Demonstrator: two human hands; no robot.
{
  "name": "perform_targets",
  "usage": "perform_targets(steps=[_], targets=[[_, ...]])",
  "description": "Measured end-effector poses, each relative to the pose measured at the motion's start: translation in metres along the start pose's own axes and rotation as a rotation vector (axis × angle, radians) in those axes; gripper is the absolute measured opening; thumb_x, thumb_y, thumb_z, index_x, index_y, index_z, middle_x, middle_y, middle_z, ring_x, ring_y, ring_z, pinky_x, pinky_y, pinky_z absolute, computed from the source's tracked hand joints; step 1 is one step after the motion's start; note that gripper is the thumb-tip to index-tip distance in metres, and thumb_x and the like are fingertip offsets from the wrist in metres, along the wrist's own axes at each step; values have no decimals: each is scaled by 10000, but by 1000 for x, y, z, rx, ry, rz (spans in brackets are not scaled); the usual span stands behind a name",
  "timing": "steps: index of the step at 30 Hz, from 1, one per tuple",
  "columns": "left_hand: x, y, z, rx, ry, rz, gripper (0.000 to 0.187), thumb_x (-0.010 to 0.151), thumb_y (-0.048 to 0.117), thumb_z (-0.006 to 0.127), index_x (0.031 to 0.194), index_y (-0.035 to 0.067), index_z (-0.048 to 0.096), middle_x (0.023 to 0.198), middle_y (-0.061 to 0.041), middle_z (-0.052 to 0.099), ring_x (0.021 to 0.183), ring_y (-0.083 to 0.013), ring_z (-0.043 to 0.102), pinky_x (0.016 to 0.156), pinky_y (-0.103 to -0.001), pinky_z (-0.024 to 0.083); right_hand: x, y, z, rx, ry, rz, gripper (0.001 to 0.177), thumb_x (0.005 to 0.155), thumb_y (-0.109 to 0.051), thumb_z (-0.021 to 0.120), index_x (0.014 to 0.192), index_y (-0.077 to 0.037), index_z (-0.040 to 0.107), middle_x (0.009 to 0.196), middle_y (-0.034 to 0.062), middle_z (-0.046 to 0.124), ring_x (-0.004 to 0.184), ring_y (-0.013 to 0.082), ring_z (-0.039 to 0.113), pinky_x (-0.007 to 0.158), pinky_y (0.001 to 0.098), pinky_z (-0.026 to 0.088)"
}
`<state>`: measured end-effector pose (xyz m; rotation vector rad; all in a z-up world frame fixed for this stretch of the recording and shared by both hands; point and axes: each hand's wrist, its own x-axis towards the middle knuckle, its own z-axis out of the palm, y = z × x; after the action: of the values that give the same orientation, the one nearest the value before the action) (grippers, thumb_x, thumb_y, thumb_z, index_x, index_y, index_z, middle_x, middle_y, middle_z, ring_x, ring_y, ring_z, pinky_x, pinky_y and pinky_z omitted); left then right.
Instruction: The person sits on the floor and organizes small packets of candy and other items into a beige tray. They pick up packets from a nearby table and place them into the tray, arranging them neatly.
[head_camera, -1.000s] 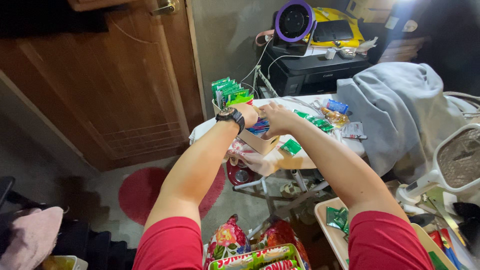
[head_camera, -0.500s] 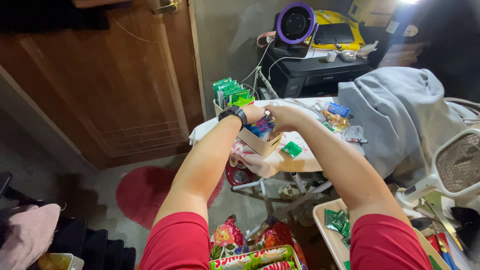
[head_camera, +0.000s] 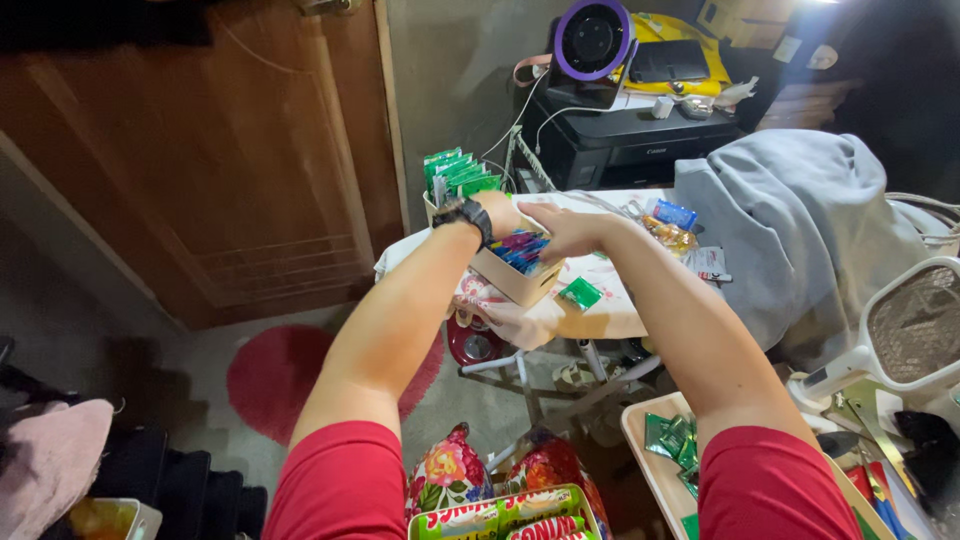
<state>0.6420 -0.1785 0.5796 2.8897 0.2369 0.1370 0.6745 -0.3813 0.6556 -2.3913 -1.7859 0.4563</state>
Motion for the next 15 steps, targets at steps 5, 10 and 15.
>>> perform_targets(steps=[5, 10, 15], targets=[[-67, 9, -65, 65, 118, -81, 238, 889, 156, 584, 1010, 64, 767, 1051, -225, 728, 984, -382, 714, 830, -472, 560, 11, 8, 4, 184, 20, 3, 817, 818, -280, 633, 1579, -165, 360, 1560, 176, 410, 1438, 314, 409, 1172, 397, 334], [-95, 10, -68, 159, 515, 39, 199, 895, 125, 554, 990, 68, 720, 995, -197, 717, 941, -384, 692, 751, -501, 564, 20, -5, 11, -252, 194, -259, 447, 925, -245, 500, 1336, -147, 645, 1403, 108, 629, 1300, 330, 548, 1141, 442, 396], [-92, 3, -67, 277, 509, 44, 191, 912, 168, 571, 977, 97, 736, 1070, -146, 700, 1057, -357, 652, 858, -479, 559, 34, -37, 21, -268, 175, -2, 464, 876, -290, 431, 1254, -176, 674, 1209, 142, 691, 1168, 332, 604, 972, 530, 413]])
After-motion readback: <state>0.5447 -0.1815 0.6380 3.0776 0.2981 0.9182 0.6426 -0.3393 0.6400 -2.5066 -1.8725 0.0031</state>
